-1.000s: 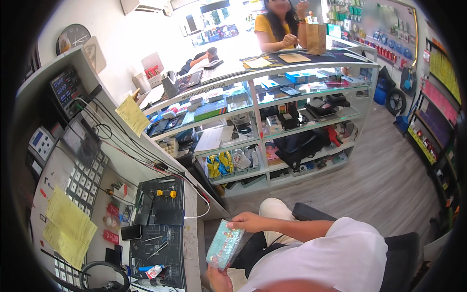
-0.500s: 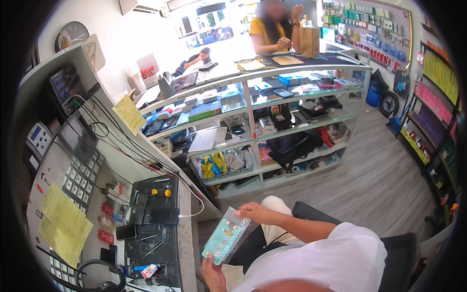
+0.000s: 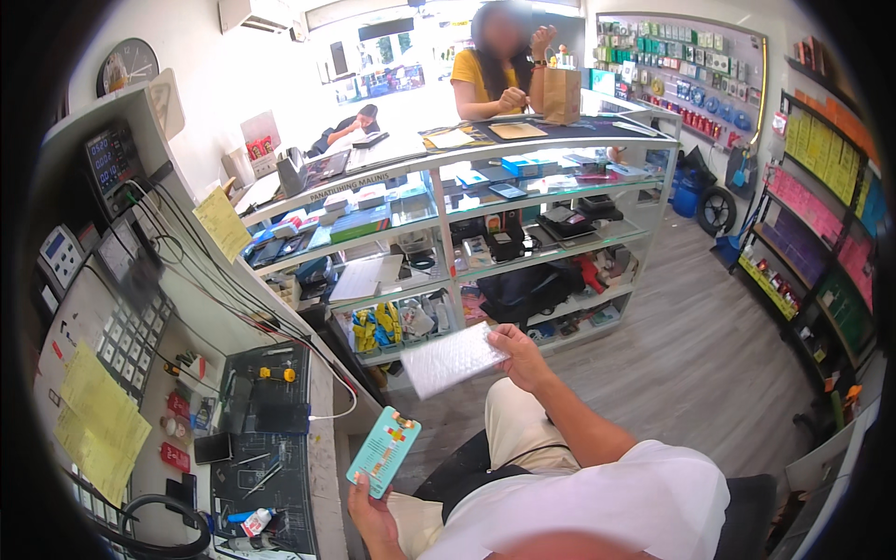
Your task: The person uses a rotary tool to grind the edges of a smartphone back cover, then removes a protective film from a new back cover and aligns it with the phone chassis. The person handles the phone and back cover repeatedly while seated at a workbench.
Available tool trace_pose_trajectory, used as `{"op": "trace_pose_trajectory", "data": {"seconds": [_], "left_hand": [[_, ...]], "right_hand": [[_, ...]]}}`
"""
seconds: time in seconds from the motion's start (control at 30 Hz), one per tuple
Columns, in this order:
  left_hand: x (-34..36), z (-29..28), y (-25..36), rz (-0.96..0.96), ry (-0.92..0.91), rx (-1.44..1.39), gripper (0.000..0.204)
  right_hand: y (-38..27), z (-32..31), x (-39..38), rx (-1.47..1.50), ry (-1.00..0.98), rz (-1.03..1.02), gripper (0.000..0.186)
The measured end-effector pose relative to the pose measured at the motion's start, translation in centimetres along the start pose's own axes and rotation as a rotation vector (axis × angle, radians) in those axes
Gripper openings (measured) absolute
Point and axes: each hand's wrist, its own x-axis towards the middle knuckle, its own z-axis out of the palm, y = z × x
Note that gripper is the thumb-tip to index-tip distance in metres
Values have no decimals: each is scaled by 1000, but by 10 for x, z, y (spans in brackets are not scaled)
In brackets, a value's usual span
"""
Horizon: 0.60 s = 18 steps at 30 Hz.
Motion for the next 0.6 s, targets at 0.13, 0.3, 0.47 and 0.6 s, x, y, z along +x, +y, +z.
{"op": "trace_pose_trajectory", "data": {"seconds": [0.13,0.3,0.47,0.6], "left_hand": [[8,11,7,50,-31,0,37],[20,20,9,63,-42,9,39],[26,28,13,63,-72,25,42],[34,22,17,10,-56,77,48]], "right_hand": [[6,-27,-5,39,102,0,41],[26,-47,-18,62,184,118,56],[41,-36,-14,26,219,87,75],[46,-10,13,-69,85,99,71]]}}
